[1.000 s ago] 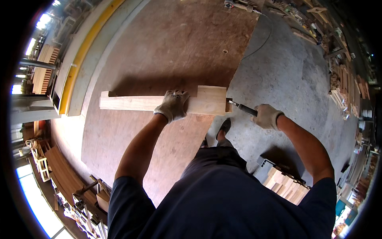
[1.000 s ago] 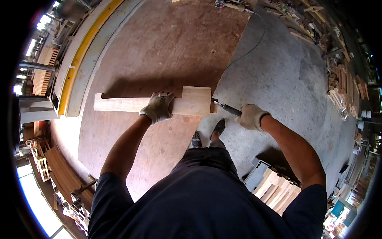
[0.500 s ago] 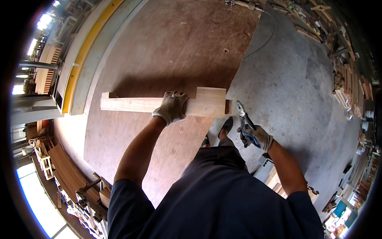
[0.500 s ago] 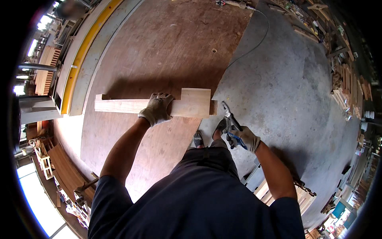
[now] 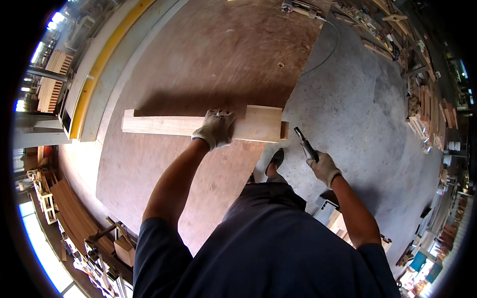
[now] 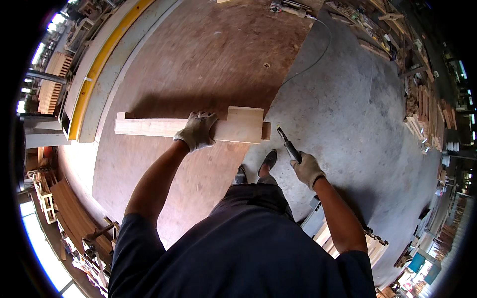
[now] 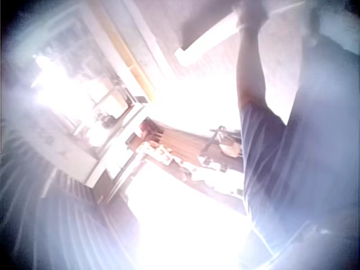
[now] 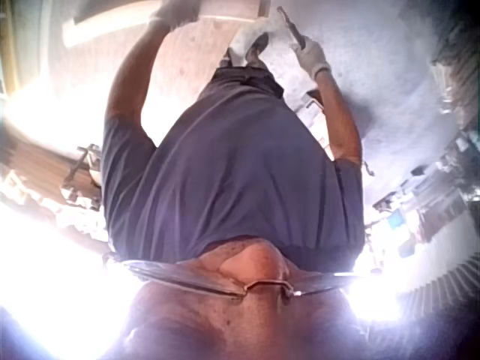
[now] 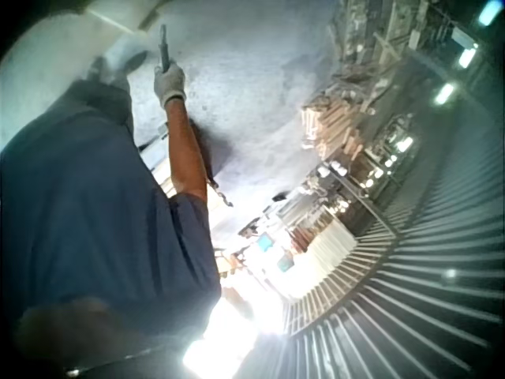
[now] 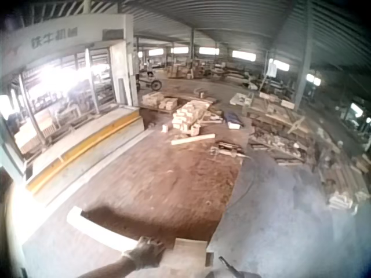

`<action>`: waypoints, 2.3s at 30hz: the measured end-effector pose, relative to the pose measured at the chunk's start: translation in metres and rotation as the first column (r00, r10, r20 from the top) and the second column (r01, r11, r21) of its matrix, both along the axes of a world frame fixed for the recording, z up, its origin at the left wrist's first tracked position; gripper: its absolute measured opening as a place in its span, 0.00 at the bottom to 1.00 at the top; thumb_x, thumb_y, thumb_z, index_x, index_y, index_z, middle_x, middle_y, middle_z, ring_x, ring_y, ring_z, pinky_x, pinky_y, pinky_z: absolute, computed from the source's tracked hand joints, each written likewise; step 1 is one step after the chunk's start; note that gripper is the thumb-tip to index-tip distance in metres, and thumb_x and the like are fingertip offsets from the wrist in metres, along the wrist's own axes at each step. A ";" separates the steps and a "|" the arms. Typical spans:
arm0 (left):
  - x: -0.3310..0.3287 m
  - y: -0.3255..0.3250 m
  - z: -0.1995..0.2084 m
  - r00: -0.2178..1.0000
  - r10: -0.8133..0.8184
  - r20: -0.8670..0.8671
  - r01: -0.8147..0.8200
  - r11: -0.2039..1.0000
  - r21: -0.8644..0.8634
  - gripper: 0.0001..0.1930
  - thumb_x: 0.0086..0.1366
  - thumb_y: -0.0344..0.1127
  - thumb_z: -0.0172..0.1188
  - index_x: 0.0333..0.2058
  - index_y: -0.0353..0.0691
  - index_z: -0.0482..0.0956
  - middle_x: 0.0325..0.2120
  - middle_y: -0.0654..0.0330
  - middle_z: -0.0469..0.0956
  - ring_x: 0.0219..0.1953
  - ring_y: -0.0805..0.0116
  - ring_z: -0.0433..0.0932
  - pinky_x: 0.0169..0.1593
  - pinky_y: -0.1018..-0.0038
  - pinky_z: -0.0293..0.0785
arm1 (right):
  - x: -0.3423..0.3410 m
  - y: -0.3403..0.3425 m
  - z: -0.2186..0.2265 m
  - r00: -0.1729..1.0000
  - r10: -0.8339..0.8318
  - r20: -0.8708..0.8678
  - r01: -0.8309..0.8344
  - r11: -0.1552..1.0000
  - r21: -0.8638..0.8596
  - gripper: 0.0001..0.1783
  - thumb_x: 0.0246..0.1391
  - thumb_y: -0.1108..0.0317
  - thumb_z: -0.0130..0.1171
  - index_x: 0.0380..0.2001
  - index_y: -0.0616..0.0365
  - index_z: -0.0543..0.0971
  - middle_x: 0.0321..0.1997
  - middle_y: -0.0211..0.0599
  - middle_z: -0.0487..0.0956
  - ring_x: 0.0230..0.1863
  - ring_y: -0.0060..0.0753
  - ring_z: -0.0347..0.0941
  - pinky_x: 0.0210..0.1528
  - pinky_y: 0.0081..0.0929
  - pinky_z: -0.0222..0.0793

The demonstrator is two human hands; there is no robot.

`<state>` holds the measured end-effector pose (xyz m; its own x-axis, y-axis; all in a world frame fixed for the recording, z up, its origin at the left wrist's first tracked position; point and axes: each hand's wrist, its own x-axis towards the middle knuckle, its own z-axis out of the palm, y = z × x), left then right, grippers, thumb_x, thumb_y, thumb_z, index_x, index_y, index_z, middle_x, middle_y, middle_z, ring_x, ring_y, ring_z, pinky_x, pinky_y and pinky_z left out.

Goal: The person assembles wooden frames by joining two pieces of wood with a pneumatic nail gun, then stacks the completed frames on a pallet. The person repeats this process multiple times, moving between the workbench and the pallet.

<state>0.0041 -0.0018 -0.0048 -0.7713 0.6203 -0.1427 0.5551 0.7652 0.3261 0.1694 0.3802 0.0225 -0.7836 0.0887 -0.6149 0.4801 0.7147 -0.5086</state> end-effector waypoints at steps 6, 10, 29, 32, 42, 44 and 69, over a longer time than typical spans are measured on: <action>0.001 -0.002 -0.010 0.999 0.014 -0.029 -0.013 0.999 0.034 0.19 0.52 0.35 0.64 0.44 0.40 0.77 0.46 0.48 0.79 0.53 0.46 0.76 0.59 0.52 0.66 | 0.000 0.002 0.010 0.855 0.431 -0.289 -0.241 0.823 0.514 0.32 0.55 0.70 0.62 0.64 0.63 0.71 0.55 0.53 0.78 0.58 0.56 0.74 0.62 0.48 0.69; 0.001 -0.001 -0.007 1.000 0.022 -0.016 -0.021 0.999 0.045 0.18 0.52 0.34 0.64 0.43 0.41 0.78 0.45 0.49 0.80 0.53 0.46 0.76 0.58 0.53 0.66 | -0.017 -0.002 0.016 0.795 0.570 -0.208 -0.308 0.673 0.672 0.34 0.55 0.71 0.58 0.67 0.60 0.69 0.59 0.48 0.77 0.59 0.52 0.73 0.66 0.48 0.65; 0.002 -0.002 -0.002 0.999 0.032 0.011 -0.032 0.999 0.035 0.24 0.47 0.35 0.67 0.46 0.41 0.78 0.50 0.47 0.79 0.57 0.46 0.74 0.63 0.55 0.63 | -0.036 0.008 0.001 0.645 0.754 -0.122 -0.262 0.368 0.892 0.33 0.62 0.69 0.52 0.71 0.62 0.64 0.64 0.47 0.72 0.62 0.44 0.69 0.72 0.55 0.57; 0.001 -0.001 0.000 0.999 0.036 0.036 -0.037 0.999 0.019 0.21 0.49 0.34 0.65 0.44 0.40 0.79 0.48 0.47 0.79 0.56 0.46 0.74 0.61 0.55 0.64 | -0.032 0.007 -0.001 0.595 0.796 -0.113 -0.235 0.307 0.922 0.34 0.63 0.68 0.51 0.72 0.61 0.62 0.65 0.46 0.72 0.63 0.44 0.69 0.73 0.56 0.56; 0.003 -0.002 -0.006 0.993 0.010 -0.115 0.001 0.995 0.101 0.09 0.58 0.33 0.59 0.38 0.42 0.79 0.38 0.49 0.82 0.47 0.46 0.78 0.55 0.53 0.67 | -0.036 0.017 -0.017 0.601 0.793 -0.099 -0.309 0.345 0.886 0.32 0.61 0.70 0.52 0.69 0.60 0.65 0.53 0.44 0.74 0.52 0.44 0.71 0.62 0.49 0.66; 0.004 -0.003 -0.007 0.992 0.012 -0.124 0.001 0.994 0.110 0.09 0.58 0.33 0.59 0.38 0.42 0.79 0.38 0.49 0.82 0.47 0.46 0.79 0.55 0.53 0.67 | -0.038 0.014 -0.007 0.654 0.751 -0.094 -0.370 0.426 0.825 0.29 0.60 0.70 0.53 0.66 0.60 0.68 0.49 0.44 0.75 0.47 0.47 0.73 0.57 0.46 0.70; 0.003 0.004 -0.002 1.000 0.027 0.001 -0.027 1.000 0.011 0.23 0.49 0.35 0.67 0.46 0.41 0.79 0.48 0.50 0.80 0.57 0.48 0.74 0.63 0.54 0.64 | -0.006 0.024 -0.028 0.973 0.021 0.232 0.109 0.837 -0.536 0.15 0.63 0.61 0.63 0.41 0.63 0.82 0.26 0.32 0.79 0.23 0.23 0.74 0.25 0.28 0.73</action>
